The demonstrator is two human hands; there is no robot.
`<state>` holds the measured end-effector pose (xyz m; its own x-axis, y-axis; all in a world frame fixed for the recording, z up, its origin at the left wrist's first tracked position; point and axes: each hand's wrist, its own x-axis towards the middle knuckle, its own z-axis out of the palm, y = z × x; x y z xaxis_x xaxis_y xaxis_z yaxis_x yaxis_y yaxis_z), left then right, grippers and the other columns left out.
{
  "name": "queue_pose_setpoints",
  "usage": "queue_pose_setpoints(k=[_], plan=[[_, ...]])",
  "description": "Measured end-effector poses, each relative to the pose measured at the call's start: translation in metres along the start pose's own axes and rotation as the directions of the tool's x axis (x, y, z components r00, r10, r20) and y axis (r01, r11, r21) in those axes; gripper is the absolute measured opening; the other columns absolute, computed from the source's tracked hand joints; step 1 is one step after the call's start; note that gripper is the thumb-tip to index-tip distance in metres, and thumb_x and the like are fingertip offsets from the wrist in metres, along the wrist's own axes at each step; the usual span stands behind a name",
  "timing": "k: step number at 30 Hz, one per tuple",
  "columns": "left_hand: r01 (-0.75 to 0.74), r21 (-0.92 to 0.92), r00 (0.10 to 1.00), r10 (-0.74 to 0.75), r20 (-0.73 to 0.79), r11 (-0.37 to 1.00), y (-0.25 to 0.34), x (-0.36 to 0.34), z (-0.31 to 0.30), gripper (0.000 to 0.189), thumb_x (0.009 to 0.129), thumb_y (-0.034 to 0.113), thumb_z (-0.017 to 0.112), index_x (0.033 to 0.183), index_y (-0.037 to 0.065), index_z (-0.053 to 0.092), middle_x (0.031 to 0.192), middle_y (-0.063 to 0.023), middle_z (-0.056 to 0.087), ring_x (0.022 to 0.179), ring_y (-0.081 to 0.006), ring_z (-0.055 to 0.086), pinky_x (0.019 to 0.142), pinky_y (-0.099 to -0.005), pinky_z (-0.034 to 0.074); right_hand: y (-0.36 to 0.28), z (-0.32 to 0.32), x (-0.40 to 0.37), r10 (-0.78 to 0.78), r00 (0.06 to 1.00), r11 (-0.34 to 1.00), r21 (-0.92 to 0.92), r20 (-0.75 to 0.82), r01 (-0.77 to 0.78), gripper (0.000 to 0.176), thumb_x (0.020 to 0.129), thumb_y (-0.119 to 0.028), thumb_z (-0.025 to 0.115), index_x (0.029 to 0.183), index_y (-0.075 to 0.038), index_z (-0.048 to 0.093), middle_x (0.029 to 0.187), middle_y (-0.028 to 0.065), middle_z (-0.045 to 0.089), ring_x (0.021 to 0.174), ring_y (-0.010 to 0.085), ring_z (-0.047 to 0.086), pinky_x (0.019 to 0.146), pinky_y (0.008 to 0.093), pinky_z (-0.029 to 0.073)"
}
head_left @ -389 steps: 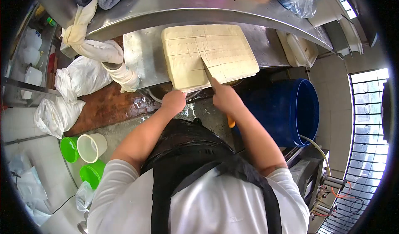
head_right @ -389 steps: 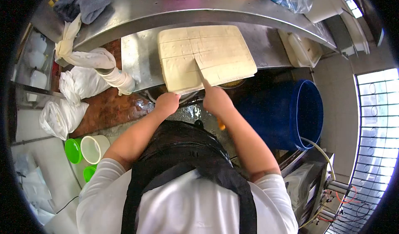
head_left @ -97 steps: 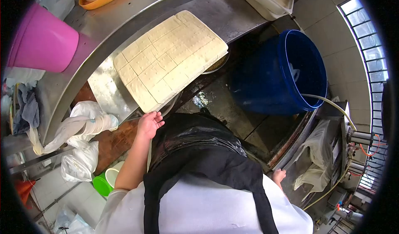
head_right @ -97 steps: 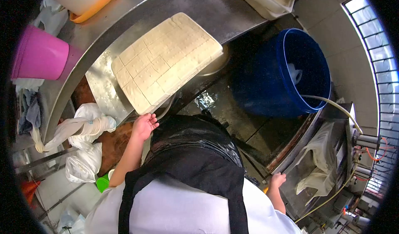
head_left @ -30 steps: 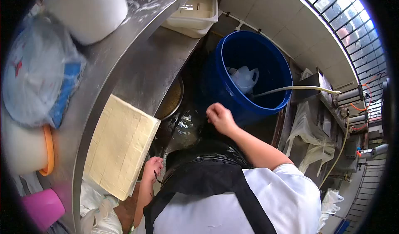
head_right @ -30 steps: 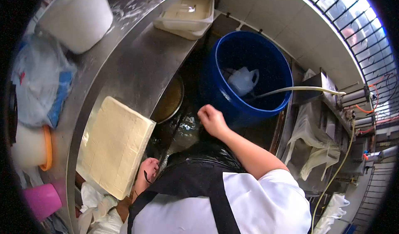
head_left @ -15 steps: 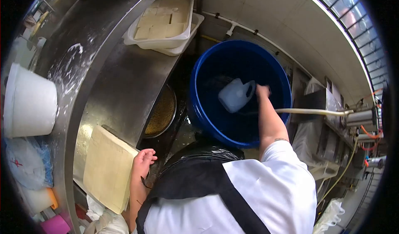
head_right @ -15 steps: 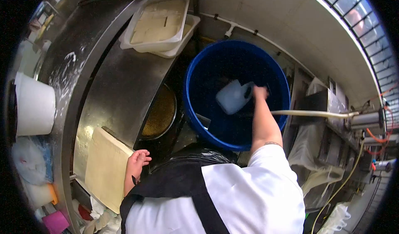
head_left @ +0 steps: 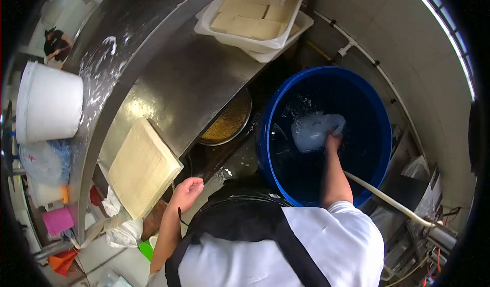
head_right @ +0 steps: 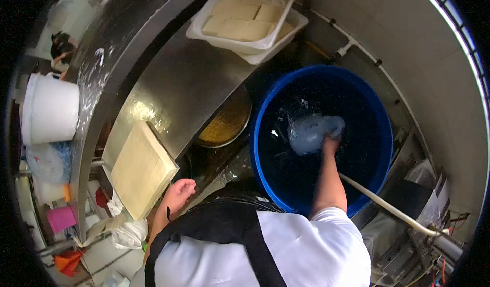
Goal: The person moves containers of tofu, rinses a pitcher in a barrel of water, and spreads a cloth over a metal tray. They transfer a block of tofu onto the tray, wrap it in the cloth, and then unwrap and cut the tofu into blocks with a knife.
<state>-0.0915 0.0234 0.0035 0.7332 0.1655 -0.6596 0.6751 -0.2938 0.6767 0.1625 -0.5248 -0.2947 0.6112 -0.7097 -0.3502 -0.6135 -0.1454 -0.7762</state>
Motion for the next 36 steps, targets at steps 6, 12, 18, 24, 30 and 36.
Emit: queue_pose_setpoints(k=[6,12,18,24,30,36], plan=[[-0.114,0.197,0.993,0.113,0.018,0.974,0.03,-0.012,0.01,0.031,0.104,0.024,0.067,0.124,0.0,0.066,0.105,-0.0076,0.074,0.098,-0.0115,0.07,0.087,-0.0302,0.057,-0.044,0.041,-0.033,-0.157,0.955,0.979,-0.087,0.252,0.184,0.069,0.085,-0.02,0.077,0.146,0.0,0.05,0.138,0.0248,0.065,0.129,0.0405,0.062,0.11,0.0467,0.045],[-0.061,0.068,0.998,0.061,0.007,0.996,-0.005,-0.017,-0.004,0.024,0.103,0.024,0.066,0.114,0.002,0.068,0.084,-0.0034,0.07,0.073,-0.0107,0.066,0.067,-0.0289,0.052,-0.121,-0.031,-0.127,-0.375,0.849,0.912,-0.015,0.372,0.41,0.041,0.094,-0.018,0.073,0.129,0.0,0.057,0.119,0.0202,0.07,0.11,0.0311,0.068,0.095,0.0423,0.052],[-0.102,-0.066,0.995,0.102,-0.012,0.993,-0.039,-0.014,-0.014,0.015,0.1,0.014,0.061,0.107,0.002,0.066,0.075,-0.0019,0.065,0.062,-0.01,0.06,0.057,-0.0285,0.048,-0.199,-0.122,-0.232,-0.76,0.587,0.648,0.262,0.279,0.715,0.028,0.103,-0.015,0.067,0.124,0.0,0.058,0.103,0.0102,0.066,0.095,0.0162,0.062,0.084,0.0312,0.051],[-0.301,-0.14,0.954,0.297,-0.048,0.943,-0.044,0.02,-0.034,0.023,0.099,0.016,0.063,0.116,0.001,0.063,0.085,-0.0074,0.069,0.065,-0.0132,0.065,0.057,-0.0286,0.051,-0.3,-0.188,-0.36,-0.894,0.311,0.334,0.016,0.324,0.942,0.044,0.103,-0.021,0.067,0.143,-0.003,0.059,0.115,0.0169,0.075,0.099,0.0214,0.073,0.087,0.0349,0.057],[-0.347,-0.302,0.937,0.342,-0.07,0.888,0.024,0.048,-0.05,0.036,0.101,0.023,0.066,0.13,0.004,0.056,0.106,-0.0118,0.068,0.063,-0.015,0.064,0.049,-0.0296,0.052,-0.372,-0.146,-0.488,-0.804,0.178,0.278,0.095,0.567,0.956,0.049,0.1,-0.022,0.068,0.145,-0.004,0.061,0.118,0.0171,0.075,0.104,0.0201,0.072,0.095,0.0335,0.054],[-0.363,-0.423,0.919,0.245,-0.308,0.83,0.076,0.099,-0.104,0.007,0.097,0.012,0.056,0.097,0.006,0.058,0.07,-0.0055,0.055,0.05,-0.0185,0.054,0.044,-0.0334,0.045,-0.352,-0.086,-0.56,-0.763,0.259,0.498,0.284,0.592,0.819,0.05,0.103,-0.022,0.067,0.147,0.001,0.058,0.112,0.0079,0.073,0.089,0.0103,0.065,0.08,0.0271,0.052]])
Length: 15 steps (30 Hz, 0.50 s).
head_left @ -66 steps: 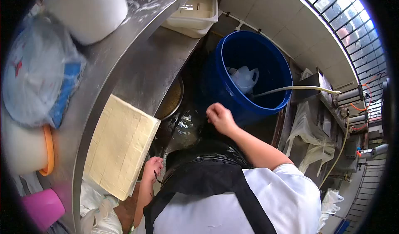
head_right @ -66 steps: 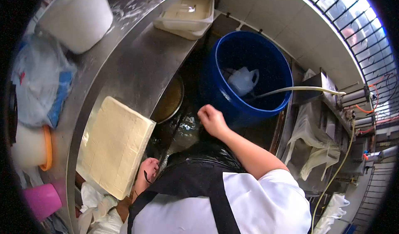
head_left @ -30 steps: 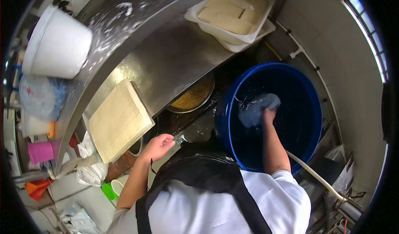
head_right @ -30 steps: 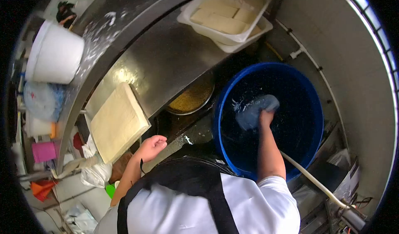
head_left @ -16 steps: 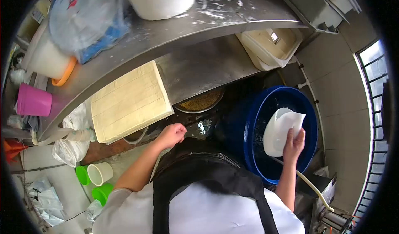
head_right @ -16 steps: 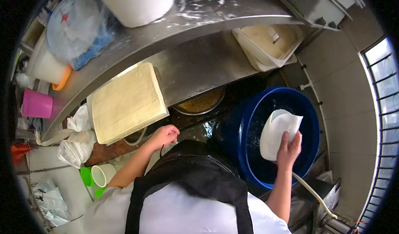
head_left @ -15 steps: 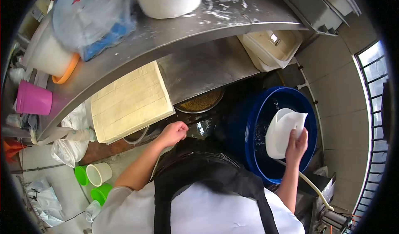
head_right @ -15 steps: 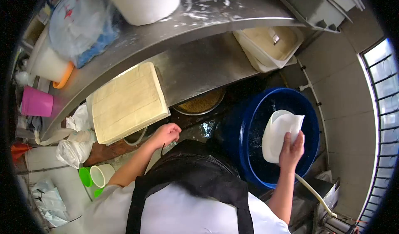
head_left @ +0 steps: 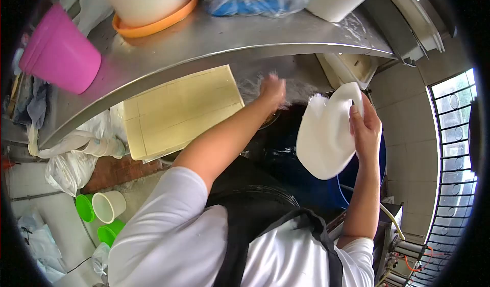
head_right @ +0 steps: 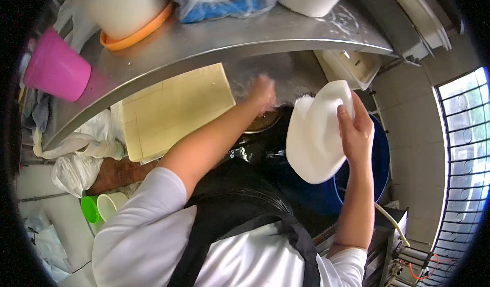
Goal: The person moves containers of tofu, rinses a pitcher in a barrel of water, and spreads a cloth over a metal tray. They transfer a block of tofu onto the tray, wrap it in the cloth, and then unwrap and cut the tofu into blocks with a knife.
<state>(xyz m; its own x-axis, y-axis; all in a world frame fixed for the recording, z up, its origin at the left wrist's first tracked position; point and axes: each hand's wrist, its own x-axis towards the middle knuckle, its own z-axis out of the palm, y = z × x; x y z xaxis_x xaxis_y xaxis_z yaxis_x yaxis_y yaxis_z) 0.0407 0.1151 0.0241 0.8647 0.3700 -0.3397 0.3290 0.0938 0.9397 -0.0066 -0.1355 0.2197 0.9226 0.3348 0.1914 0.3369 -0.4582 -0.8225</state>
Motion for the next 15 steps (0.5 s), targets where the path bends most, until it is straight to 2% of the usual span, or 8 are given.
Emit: queue_pose_setpoints(k=[1,3,4,6,9,11,14,15], plan=[[0.01,-0.007,1.0,-0.01,0.002,1.0,0.009,0.006,-0.006,0.007,0.097,0.012,0.056,0.097,0.006,0.058,0.07,-0.0055,0.055,0.05,-0.0185,0.054,0.044,-0.0334,0.045,-0.006,0.012,-0.007,0.049,0.997,0.994,0.101,-0.051,-0.044,0.05,0.104,-0.021,0.066,0.148,0.001,0.057,0.106,0.0049,0.072,0.083,0.0068,0.061,0.073,0.0241,0.05],[0.083,-0.606,0.964,-0.219,-0.153,0.791,0.014,0.011,-0.011,0.012,0.096,0.014,0.054,0.089,0.006,0.06,0.067,-0.0051,0.056,0.046,-0.0196,0.051,0.043,-0.037,0.043,-0.006,0.033,-0.027,0.038,0.998,0.984,0.178,-0.041,-0.03,0.053,0.105,-0.019,0.066,0.153,-0.001,0.052,0.103,0.0014,0.068,0.077,0.0031,0.052,0.066,0.0209,0.043],[0.097,-0.605,0.962,-0.231,-0.147,0.79,0.01,0.004,-0.019,0.012,0.096,0.014,0.054,0.089,0.006,0.06,0.067,-0.0051,0.056,0.046,-0.0196,0.051,0.043,-0.037,0.043,-0.008,0.045,-0.039,0.004,0.995,0.973,0.228,-0.105,0.02,0.053,0.106,-0.016,0.064,0.154,0.0,0.049,0.101,0.0005,0.066,0.076,0.0038,0.051,0.066,0.021,0.042],[0.004,-0.404,1.0,-0.011,-0.015,0.915,0.003,-0.01,-0.042,0.02,0.099,0.021,0.055,0.091,0.004,0.063,0.07,-0.004,0.058,0.052,-0.0192,0.055,0.05,-0.0388,0.046,-0.008,0.062,-0.062,-0.045,0.982,0.955,0.281,-0.186,0.097,0.057,0.107,-0.013,0.062,0.158,0.001,0.042,0.1,-0.0005,0.063,0.075,0.0052,0.051,0.068,0.0218,0.041],[-0.229,-0.269,0.971,0.241,0.011,0.936,-0.017,-0.05,-0.055,0.027,0.1,0.027,0.059,0.093,0.002,0.065,0.073,-0.0057,0.063,0.064,-0.0198,0.063,0.061,-0.0389,0.051,0.0,0.07,-0.097,-0.042,0.991,0.963,0.258,-0.131,0.075,0.064,0.107,-0.016,0.063,0.162,0.001,0.035,0.134,0.0069,0.063,0.099,0.0089,0.059,0.086,0.0245,0.05],[-0.435,0.216,0.9,0.433,0.059,0.874,-0.037,-0.084,-0.081,0.033,0.103,0.035,0.062,0.095,0.002,0.065,0.079,-0.008,0.069,0.075,-0.0197,0.067,0.07,-0.0367,0.053,0.008,0.075,-0.118,-0.058,0.992,0.968,0.237,-0.114,0.084,0.062,0.107,-0.018,0.063,0.161,0.001,0.037,0.145,0.0129,0.059,0.128,0.0189,0.058,0.11,0.0333,0.044],[-0.511,0.289,0.859,0.488,0.153,0.81,-0.079,-0.145,-0.123,0.03,0.101,0.03,0.065,0.093,0.001,0.065,0.081,-0.0197,0.07,0.078,-0.0353,0.07,0.071,-0.0431,0.053,0.012,0.065,-0.151,-0.022,0.998,0.995,0.094,-0.057,0.027,0.063,0.106,-0.021,0.065,0.159,0.001,0.041,0.138,0.0109,0.064,0.111,0.0139,0.063,0.098,0.0295,0.05],[-0.457,0.282,0.888,0.417,0.192,0.844,-0.101,-0.163,-0.138,0.031,0.102,0.032,0.064,0.093,0.002,0.065,0.08,-0.0161,0.069,0.075,-0.0269,0.068,0.071,-0.0406,0.053,0.008,0.063,-0.165,0.052,0.998,0.981,0.187,-0.043,-0.043,0.062,0.106,-0.019,0.065,0.16,0.0,0.041,0.132,0.0077,0.065,0.092,0.0084,0.06,0.083,0.024,0.051]])
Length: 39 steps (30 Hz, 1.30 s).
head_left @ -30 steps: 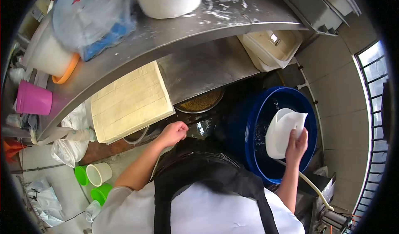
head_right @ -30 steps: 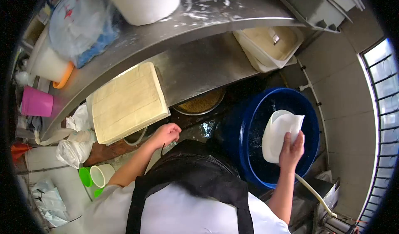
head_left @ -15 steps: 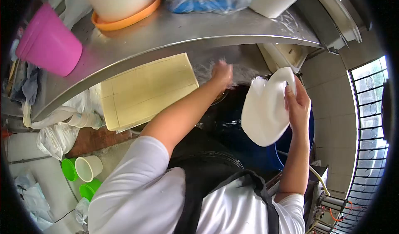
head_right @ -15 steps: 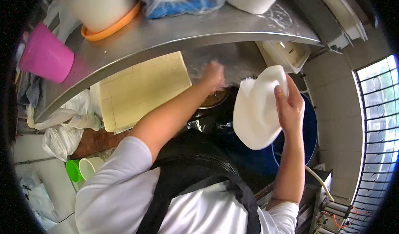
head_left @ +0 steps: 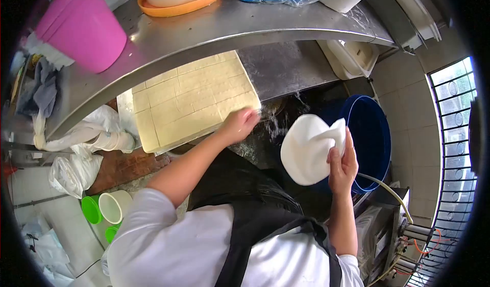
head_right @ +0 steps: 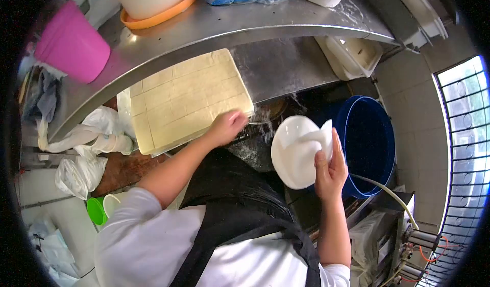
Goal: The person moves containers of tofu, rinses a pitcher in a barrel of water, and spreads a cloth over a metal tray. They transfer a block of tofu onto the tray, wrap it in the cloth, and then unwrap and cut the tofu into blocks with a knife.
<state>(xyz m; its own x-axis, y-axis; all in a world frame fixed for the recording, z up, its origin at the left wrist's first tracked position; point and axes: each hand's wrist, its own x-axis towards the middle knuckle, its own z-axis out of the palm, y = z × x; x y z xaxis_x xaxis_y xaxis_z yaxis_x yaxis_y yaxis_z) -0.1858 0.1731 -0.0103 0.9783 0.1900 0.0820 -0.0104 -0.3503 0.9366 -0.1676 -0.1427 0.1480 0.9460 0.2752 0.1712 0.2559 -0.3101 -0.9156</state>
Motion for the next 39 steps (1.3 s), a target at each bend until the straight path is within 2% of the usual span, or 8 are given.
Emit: queue_pose_setpoints(k=[3,7,11,14,19,23,35,39], plan=[[0.309,0.144,0.894,-0.339,0.293,0.94,-0.028,-0.076,-0.032,0.036,0.103,0.033,0.061,0.088,0.0,0.066,0.083,-0.0176,0.069,0.075,-0.0276,0.069,0.072,-0.0427,0.054,0.014,-0.015,-0.041,0.058,0.998,0.998,0.025,0.009,-0.058,0.061,0.105,-0.014,0.066,0.159,0.0,0.042,0.134,0.0085,0.064,0.094,0.009,0.06,0.084,0.0242,0.051],[0.416,0.689,0.748,-0.654,0.113,0.594,-0.053,-0.178,-0.054,0.043,0.1,0.039,0.062,0.113,-0.001,0.074,0.112,-0.0285,0.072,0.108,-0.0453,0.069,0.094,-0.0536,0.054,0.044,-0.026,-0.102,0.125,0.992,0.988,0.093,0.008,-0.126,0.06,0.104,-0.011,0.066,0.158,0.002,0.043,0.143,0.0143,0.061,0.123,0.0179,0.059,0.106,0.033,0.046],[0.169,0.944,0.752,-0.656,0.062,0.283,-0.054,-0.261,-0.059,0.047,0.1,0.039,0.064,0.122,-0.002,0.07,0.121,-0.0268,0.071,0.116,-0.0445,0.066,0.1,-0.0525,0.052,0.063,-0.035,-0.152,0.173,0.984,0.984,0.036,0.04,-0.174,0.057,0.103,-0.01,0.067,0.155,0.001,0.048,0.146,0.0179,0.061,0.128,0.019,0.06,0.108,0.0344,0.047],[0.405,0.777,0.623,-0.768,0.151,0.482,-0.041,-0.271,-0.065,0.048,0.099,0.039,0.065,0.125,-0.001,0.068,0.124,-0.0264,0.07,0.119,-0.0435,0.065,0.102,-0.0513,0.052,0.081,-0.035,-0.176,0.171,0.983,0.984,-0.058,0.071,-0.167,0.056,0.102,-0.009,0.068,0.154,0.0,0.05,0.141,0.018,0.065,0.124,0.0177,0.063,0.106,0.0337,0.049],[0.321,0.646,0.798,-0.565,0.209,0.692,-0.03,-0.266,-0.04,0.044,0.101,0.039,0.064,0.118,-0.001,0.07,0.117,-0.0258,0.072,0.112,-0.0438,0.068,0.096,-0.0511,0.053,0.072,-0.02,-0.195,0.278,0.941,0.948,-0.215,0.193,-0.236,0.057,0.1,-0.006,0.069,0.154,-0.007,0.053,0.123,0.0133,0.074,0.108,0.0152,0.068,0.097,0.0327,0.055],[0.214,0.458,0.878,-0.375,0.297,0.863,-0.048,-0.239,-0.001,0.041,0.099,0.039,0.067,0.112,0.0,0.068,0.104,-0.0234,0.073,0.098,-0.0415,0.071,0.085,-0.0486,0.055,0.049,0.012,-0.185,0.201,0.923,0.936,-0.343,0.328,-0.082,0.055,0.096,-0.024,0.073,0.147,-0.009,0.06,0.118,0.0279,0.072,0.11,0.0394,0.073,0.094,0.0416,0.057],[0.333,0.515,0.922,-0.388,-0.001,0.79,-0.122,-0.143,-0.016,0.055,0.092,0.038,0.072,0.127,-0.002,0.057,0.126,-0.0268,0.068,0.116,-0.0431,0.066,0.1,-0.0518,0.052,-0.016,0.129,-0.14,0.048,0.812,0.962,-0.246,0.582,0.12,0.059,0.097,-0.023,0.072,0.153,-0.013,0.054,0.111,0.0285,0.072,0.101,0.0409,0.073,0.089,0.0438,0.057],[0.182,0.558,0.873,-0.395,0.287,0.809,-0.277,-0.131,-0.026,0.062,0.096,0.038,0.065,0.144,0.002,0.048,0.137,-0.0288,0.062,0.131,-0.0437,0.057,0.109,-0.0509,0.048,0.008,0.136,-0.162,-0.037,0.894,0.974,-0.182,0.446,0.131,0.065,0.094,-0.015,0.076,0.154,-0.007,0.052,0.11,0.0248,0.073,0.096,0.0351,0.074,0.086,0.0383,0.056]])
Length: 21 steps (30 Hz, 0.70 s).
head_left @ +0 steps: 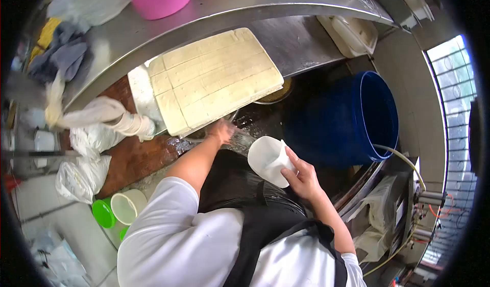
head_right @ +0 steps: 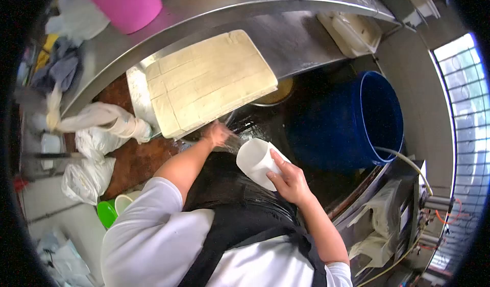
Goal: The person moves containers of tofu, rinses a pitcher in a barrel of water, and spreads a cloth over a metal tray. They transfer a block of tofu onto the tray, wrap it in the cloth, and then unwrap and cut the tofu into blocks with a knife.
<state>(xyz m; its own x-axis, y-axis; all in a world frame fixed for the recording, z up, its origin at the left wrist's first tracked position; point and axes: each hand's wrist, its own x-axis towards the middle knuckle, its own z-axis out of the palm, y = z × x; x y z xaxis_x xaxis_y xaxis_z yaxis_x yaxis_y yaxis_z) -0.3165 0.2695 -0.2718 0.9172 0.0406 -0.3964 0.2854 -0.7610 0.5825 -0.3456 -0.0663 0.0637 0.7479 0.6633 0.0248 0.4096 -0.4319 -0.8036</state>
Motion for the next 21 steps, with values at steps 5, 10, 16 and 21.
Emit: queue_pose_setpoints(k=[5,10,16,21], plan=[[0.188,0.082,0.972,-0.173,-0.159,0.979,-0.037,-0.002,0.026,0.055,0.103,0.023,0.059,0.152,0.009,0.039,0.144,-0.0268,0.058,0.138,-0.0428,0.053,0.114,-0.0515,0.044,-0.002,0.005,-0.03,0.137,0.979,0.986,-0.073,-0.153,-0.149,0.064,0.094,-0.013,0.075,0.153,-0.001,0.051,0.12,0.0259,0.072,0.104,0.0326,0.074,0.091,0.0378,0.056],[0.267,0.185,0.962,-0.273,0.003,0.946,-0.032,0.006,0.019,0.046,0.104,0.013,0.055,0.148,0.006,0.042,0.143,-0.0255,0.059,0.135,-0.0438,0.056,0.111,-0.0537,0.047,-0.005,-0.004,-0.067,0.342,0.869,0.931,0.004,-0.358,-0.365,0.064,0.098,-0.013,0.072,0.155,0.001,0.048,0.148,0.0251,0.059,0.136,0.031,0.06,0.11,0.037,0.046],[0.192,0.267,0.952,-0.245,0.184,0.944,-0.014,-0.007,0.007,0.03,0.108,0.015,0.041,0.134,0.004,0.05,0.122,-0.0298,0.069,0.114,-0.0458,0.069,0.096,-0.0564,0.056,0.004,-0.006,-0.101,0.622,0.651,0.775,0.224,-0.435,-0.591,0.064,0.101,-0.017,0.07,0.159,-0.004,0.044,0.152,0.017,0.058,0.134,0.021,0.057,0.112,0.036,0.044],[0.126,0.429,0.951,-0.233,0.206,0.894,-0.07,-0.024,0.019,0.033,0.108,0.016,0.042,0.138,0.004,0.05,0.121,-0.0296,0.07,0.108,-0.0459,0.072,0.09,-0.0563,0.059,0.003,-0.011,-0.108,0.658,0.624,0.745,0.244,-0.421,-0.62,0.064,0.102,-0.016,0.069,0.16,-0.006,0.043,0.148,0.0154,0.06,0.131,0.02,0.058,0.11,0.0352,0.046]])
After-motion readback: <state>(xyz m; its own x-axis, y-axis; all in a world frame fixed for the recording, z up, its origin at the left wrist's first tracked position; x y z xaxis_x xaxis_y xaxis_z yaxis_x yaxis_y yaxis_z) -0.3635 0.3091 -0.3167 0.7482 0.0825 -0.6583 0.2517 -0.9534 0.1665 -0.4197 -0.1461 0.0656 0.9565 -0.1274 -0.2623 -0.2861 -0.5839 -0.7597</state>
